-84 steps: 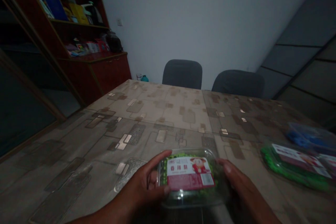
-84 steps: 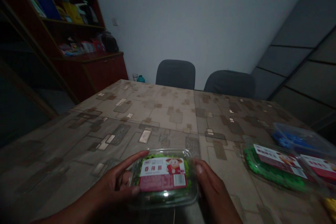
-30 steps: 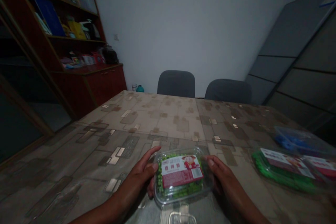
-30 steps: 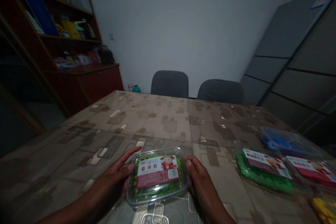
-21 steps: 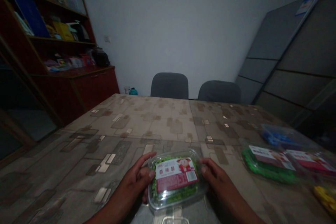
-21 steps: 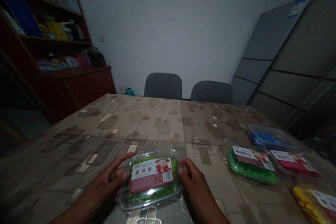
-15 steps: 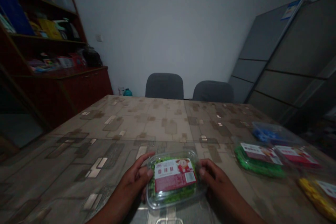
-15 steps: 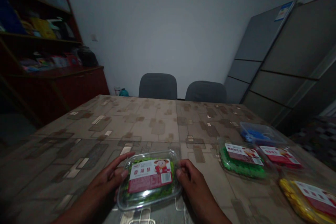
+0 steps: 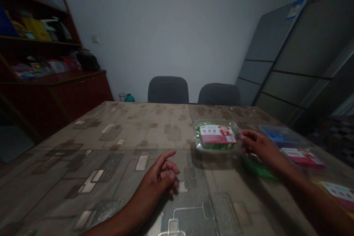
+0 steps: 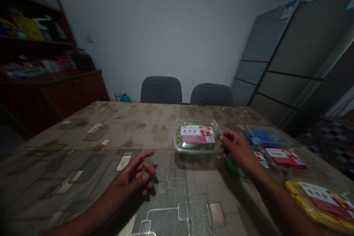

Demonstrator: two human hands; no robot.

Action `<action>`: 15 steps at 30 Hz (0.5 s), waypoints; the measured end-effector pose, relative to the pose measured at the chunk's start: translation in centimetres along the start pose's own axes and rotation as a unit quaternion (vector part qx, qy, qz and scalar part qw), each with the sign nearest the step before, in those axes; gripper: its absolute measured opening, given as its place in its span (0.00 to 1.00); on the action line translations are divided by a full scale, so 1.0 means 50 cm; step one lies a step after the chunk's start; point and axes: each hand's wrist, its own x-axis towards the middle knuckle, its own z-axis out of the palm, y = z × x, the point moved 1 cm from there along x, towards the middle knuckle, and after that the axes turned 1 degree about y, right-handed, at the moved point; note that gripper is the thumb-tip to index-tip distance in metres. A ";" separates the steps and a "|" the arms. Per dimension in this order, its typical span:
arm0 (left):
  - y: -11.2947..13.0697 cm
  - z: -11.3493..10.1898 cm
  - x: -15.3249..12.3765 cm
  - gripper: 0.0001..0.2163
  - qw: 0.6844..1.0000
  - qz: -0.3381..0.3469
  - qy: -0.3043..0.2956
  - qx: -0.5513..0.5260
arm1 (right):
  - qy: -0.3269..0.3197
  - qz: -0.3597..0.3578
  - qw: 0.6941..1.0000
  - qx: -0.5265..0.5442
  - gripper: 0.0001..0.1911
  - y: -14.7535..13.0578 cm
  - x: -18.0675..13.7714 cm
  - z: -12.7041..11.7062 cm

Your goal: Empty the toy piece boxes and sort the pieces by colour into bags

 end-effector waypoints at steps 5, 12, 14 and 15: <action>-0.025 0.032 0.010 0.20 0.998 -0.045 -0.042 -0.014 | 0.072 0.074 0.989 -0.105 0.11 0.022 0.141 -0.078; -0.092 0.166 0.059 0.14 0.980 -0.116 -0.156 -0.038 | 0.052 0.130 0.950 -0.280 0.18 0.074 0.221 -0.124; -0.106 0.215 0.084 0.18 0.976 -0.124 -0.177 -0.031 | 0.046 0.122 0.937 -0.323 0.18 0.082 0.227 -0.131; -0.110 0.238 0.099 0.19 0.977 -0.119 -0.176 -0.017 | 0.046 0.113 0.932 -0.343 0.18 0.086 0.229 -0.136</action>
